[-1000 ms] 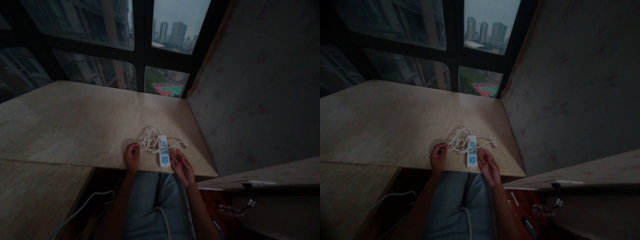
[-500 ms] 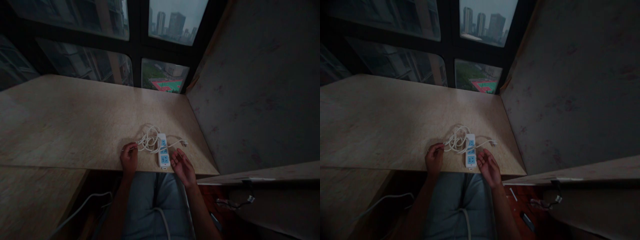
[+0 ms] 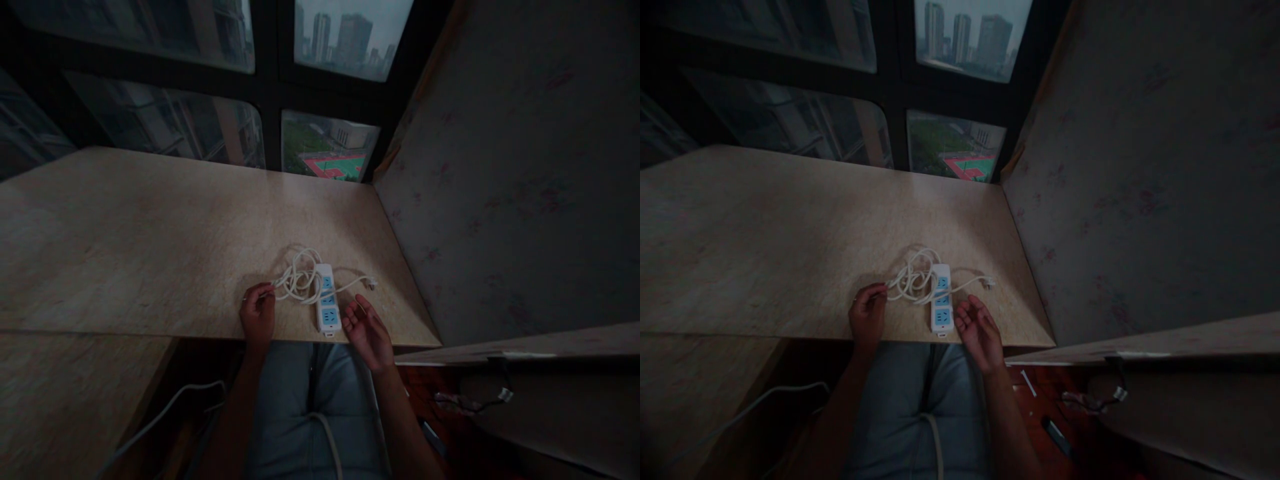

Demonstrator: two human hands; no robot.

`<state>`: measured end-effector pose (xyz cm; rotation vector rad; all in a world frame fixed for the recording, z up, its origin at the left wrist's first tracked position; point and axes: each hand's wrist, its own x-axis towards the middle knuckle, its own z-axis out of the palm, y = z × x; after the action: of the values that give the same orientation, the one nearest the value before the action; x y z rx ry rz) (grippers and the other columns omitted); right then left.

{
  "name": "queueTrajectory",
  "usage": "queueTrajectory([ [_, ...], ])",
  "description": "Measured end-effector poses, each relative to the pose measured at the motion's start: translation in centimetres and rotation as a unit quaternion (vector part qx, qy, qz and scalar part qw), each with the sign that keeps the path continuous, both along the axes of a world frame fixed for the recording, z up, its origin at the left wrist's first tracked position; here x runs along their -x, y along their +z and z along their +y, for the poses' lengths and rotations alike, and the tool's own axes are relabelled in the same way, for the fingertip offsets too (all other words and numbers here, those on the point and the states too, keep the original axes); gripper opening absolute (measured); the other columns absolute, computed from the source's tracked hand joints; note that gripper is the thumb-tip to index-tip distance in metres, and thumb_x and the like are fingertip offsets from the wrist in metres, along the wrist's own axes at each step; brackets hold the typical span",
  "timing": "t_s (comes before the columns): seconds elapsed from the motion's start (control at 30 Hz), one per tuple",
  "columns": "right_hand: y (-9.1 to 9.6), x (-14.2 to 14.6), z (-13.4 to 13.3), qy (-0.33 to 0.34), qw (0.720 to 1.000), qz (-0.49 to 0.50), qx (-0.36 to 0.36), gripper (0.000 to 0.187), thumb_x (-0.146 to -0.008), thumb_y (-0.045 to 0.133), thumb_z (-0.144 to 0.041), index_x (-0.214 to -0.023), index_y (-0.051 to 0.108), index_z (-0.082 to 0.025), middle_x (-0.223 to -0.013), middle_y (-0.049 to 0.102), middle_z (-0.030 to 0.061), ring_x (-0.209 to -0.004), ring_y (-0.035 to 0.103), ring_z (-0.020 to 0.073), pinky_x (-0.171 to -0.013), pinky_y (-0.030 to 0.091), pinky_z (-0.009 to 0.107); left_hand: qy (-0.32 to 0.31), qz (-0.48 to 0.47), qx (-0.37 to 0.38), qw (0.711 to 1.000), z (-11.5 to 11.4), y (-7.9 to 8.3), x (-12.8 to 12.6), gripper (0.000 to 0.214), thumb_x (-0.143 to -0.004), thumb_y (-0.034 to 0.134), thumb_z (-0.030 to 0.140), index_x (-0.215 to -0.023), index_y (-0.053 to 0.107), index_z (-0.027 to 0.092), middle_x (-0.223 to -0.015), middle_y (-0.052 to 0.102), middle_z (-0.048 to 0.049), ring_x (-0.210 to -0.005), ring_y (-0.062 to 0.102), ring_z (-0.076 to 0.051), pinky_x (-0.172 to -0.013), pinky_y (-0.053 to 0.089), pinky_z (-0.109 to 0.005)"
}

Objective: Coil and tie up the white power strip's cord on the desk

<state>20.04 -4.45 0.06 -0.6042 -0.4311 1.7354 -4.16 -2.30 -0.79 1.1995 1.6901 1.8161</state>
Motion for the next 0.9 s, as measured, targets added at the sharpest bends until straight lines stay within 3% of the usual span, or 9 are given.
queueTrajectory([
  [0.17, 0.0, 0.1, 0.0, -0.007, 1.000, -0.003, 0.000, 0.036, -0.076, 0.073, -0.030, -0.111, 0.066, -0.025, -0.104, 0.070, 0.0028, -0.095, 0.064, 0.0144, -0.086, 0.052, 0.029, 0.047, -0.012, -0.013, 0.999, -0.3, 0.0, -0.3, 0.014, -0.077, 0.057, 0.024, -0.085, 0.067, 0.017, -0.089, 0.067, -0.0045, -0.085, 0.063, -0.017, -0.078, 0.051, -0.030],
  [0.23, 0.0, 0.1, 0.0, -0.013, 1.000, 0.000, 0.003, 0.036, -0.076, 0.073, -0.029, -0.111, 0.066, -0.025, -0.102, 0.070, 0.0025, -0.094, 0.064, 0.0142, -0.086, 0.051, 0.029, 0.090, 0.029, -0.043, 0.995, -0.9, 0.7, -0.7, 0.013, -0.078, 0.055, 0.020, -0.085, 0.066, 0.018, -0.087, 0.066, -0.0043, -0.084, 0.062, -0.017, -0.078, 0.050, -0.031],
  [0.3, 0.0, 0.2, -0.1, -0.017, 1.000, 0.000, 0.006, 0.035, -0.076, 0.073, -0.028, -0.111, 0.066, -0.025, -0.101, 0.070, 0.0022, -0.094, 0.064, 0.0139, -0.085, 0.051, 0.028, 0.094, 0.095, -0.079, 0.988, -1.6, 1.8, -1.4, 0.012, -0.079, 0.054, 0.017, -0.082, 0.065, 0.018, -0.085, 0.066, -0.0044, -0.083, 0.062, -0.017, -0.076, 0.050, -0.031],
  [0.37, 0.0, 0.2, -0.1, -0.019, 1.000, -0.005, 0.006, 0.035, -0.077, 0.073, -0.028, -0.110, 0.066, -0.025, -0.101, 0.070, 0.0024, -0.094, 0.063, 0.0144, -0.085, 0.051, 0.029, 0.034, 0.151, -0.092, 0.984, -2.0, 3.1, -2.1, 0.013, -0.079, 0.053, 0.016, -0.078, 0.066, 0.019, -0.083, 0.065, -0.0045, -0.082, 0.063, -0.017, -0.073, 0.051, -0.031],
  [0.47, 0.1, 0.1, -0.1, -0.018, 1.000, -0.015, 0.006, 0.034, -0.077, 0.073, -0.029, -0.110, 0.065, -0.025, -0.103, 0.069, 0.0035, -0.093, 0.063, 0.0154, -0.085, 0.051, 0.031, -0.101, 0.209, -0.056, 0.971, -1.8, 4.4, -2.9, 0.017, -0.082, 0.053, 0.017, -0.088, 0.068, 0.021, -0.090, 0.068, -0.0055, -0.081, 0.064, -0.017, -0.070, 0.051, -0.029],
  [0.6, 0.1, 0.2, -0.1, -0.014, 1.000, -0.002, 0.006, 0.034, -0.077, 0.073, -0.029, -0.110, 0.066, -0.025, -0.101, 0.070, 0.0029, -0.091, 0.063, 0.0143, -0.084, 0.051, 0.029, -0.227, 0.271, 0.037, 0.935, -0.6, 4.3, -2.8, 0.020, -0.083, 0.056, 0.018, -0.098, 0.068, 0.023, -0.097, 0.070, -0.0042, -0.071, 0.065, -0.014, -0.067, 0.051, -0.027],
  [0.9, 0.0, 0.1, -0.2, -0.010, 1.000, 0.009, 0.010, 0.037, -0.075, 0.076, -0.030, -0.110, 0.066, -0.023, -0.100, 0.069, 0.0043, -0.090, 0.062, 0.0150, -0.083, 0.050, 0.031, -0.257, 0.350, 0.106, 0.895, -0.4, 3.5, -2.0, 0.021, -0.086, 0.055, 0.024, -0.102, 0.069, 0.022, -0.094, 0.072, -0.0048, -0.068, 0.064, -0.016, -0.067, 0.049, -0.030],
])
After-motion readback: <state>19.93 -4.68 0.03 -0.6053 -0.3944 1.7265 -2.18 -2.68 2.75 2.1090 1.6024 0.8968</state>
